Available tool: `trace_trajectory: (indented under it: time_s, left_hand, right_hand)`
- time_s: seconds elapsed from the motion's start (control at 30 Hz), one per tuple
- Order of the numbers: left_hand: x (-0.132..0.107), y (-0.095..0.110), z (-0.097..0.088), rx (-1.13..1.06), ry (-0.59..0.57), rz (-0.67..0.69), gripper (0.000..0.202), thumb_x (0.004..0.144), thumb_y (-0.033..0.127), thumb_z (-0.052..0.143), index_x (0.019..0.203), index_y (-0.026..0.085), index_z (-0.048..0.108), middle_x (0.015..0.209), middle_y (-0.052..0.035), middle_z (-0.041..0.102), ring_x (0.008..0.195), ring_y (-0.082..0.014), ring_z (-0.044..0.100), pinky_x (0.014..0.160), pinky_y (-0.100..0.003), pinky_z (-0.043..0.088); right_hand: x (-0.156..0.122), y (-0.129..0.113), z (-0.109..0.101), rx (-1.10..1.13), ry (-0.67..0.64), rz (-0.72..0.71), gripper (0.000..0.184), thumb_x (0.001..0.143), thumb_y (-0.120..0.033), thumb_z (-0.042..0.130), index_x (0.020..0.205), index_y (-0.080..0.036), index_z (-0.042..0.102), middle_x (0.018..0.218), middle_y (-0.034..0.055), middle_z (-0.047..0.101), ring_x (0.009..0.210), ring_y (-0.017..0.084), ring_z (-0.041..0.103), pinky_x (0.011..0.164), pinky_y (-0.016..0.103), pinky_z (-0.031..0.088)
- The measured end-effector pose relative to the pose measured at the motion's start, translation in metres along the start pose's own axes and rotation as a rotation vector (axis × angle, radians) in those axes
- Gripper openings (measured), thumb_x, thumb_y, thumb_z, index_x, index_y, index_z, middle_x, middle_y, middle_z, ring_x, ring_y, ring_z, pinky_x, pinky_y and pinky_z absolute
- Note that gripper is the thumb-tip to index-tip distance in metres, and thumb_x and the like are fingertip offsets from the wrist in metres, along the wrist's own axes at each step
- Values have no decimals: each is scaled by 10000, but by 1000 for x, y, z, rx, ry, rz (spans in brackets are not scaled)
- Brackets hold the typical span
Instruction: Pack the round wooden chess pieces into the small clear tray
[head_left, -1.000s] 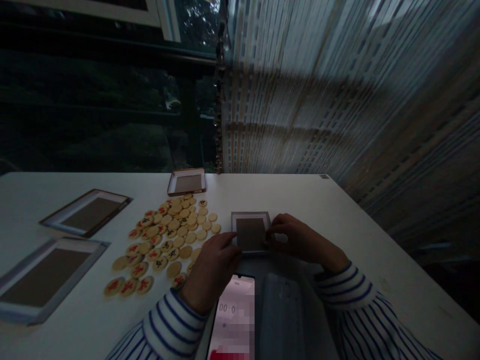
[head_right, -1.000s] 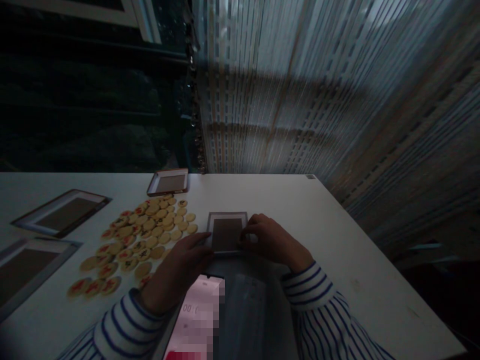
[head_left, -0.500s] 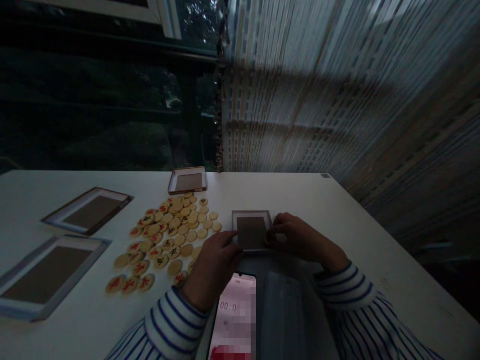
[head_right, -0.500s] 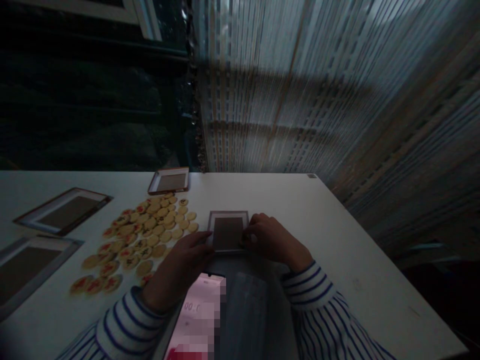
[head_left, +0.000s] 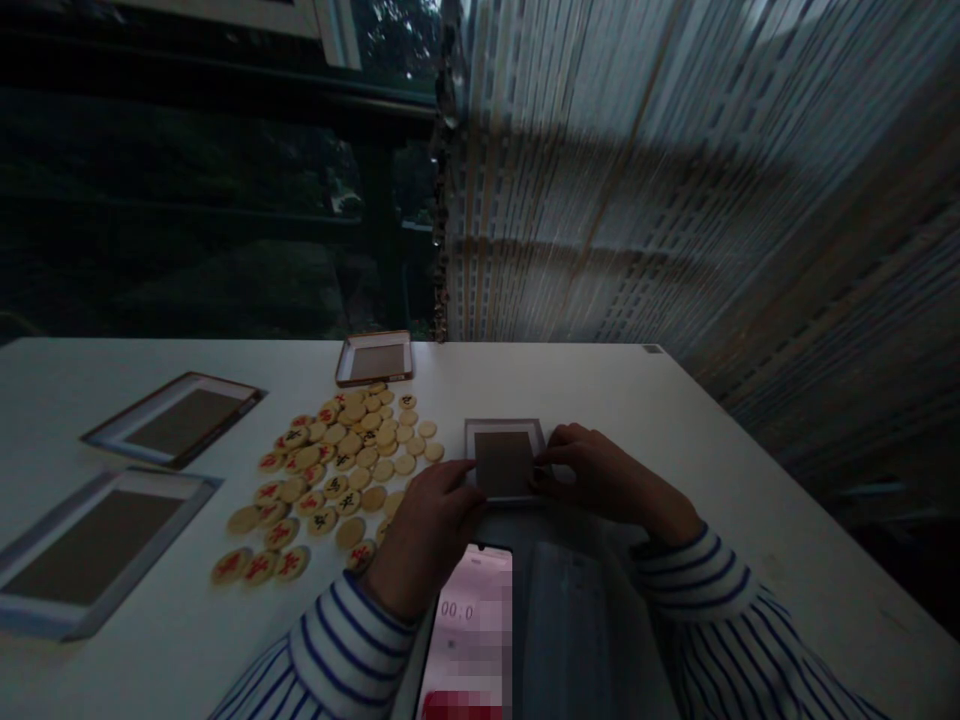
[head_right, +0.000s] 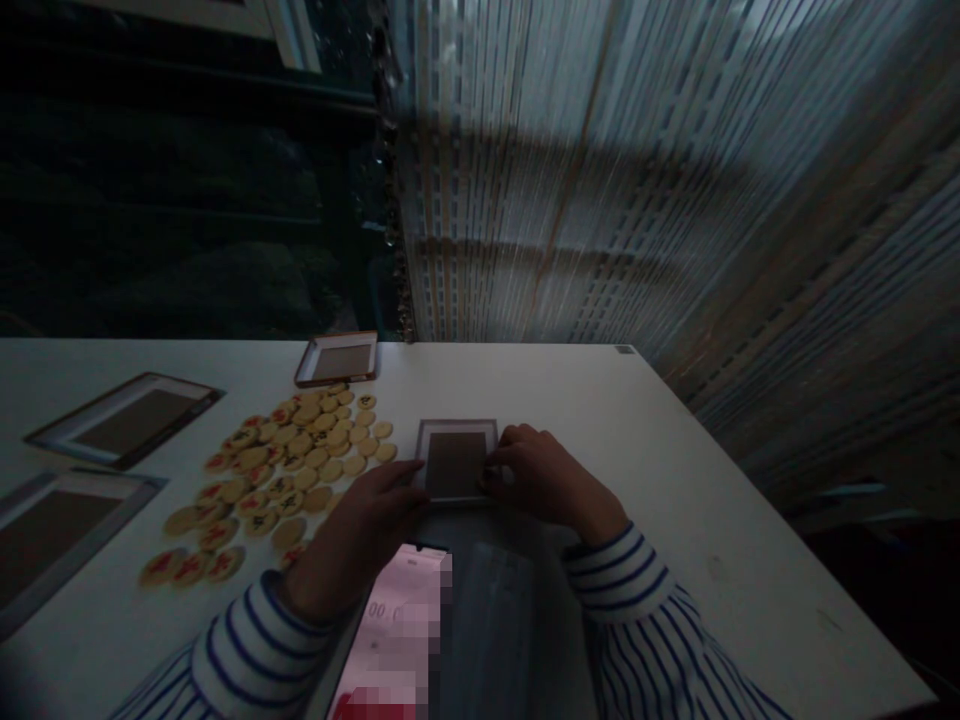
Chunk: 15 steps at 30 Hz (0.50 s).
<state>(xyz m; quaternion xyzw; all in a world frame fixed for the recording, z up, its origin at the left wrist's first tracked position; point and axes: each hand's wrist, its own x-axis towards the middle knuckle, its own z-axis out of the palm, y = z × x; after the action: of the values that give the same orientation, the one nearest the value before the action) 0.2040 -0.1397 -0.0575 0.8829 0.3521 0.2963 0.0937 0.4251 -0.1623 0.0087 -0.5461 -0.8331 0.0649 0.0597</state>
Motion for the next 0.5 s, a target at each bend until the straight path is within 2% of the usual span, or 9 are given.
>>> trace_trajectory:
  time_s: [0.5]
  left_hand:
    - [0,1,-3,8,-20,-19,121,743,190,542,806,199,645,1082,-94,564,985,-229,517,822,-411,441]
  right_hand:
    - [0,1,2,-16,-2,-8,204,787,-340,493,840,-245,665,788,46,555,707,130,481,625,250,351]
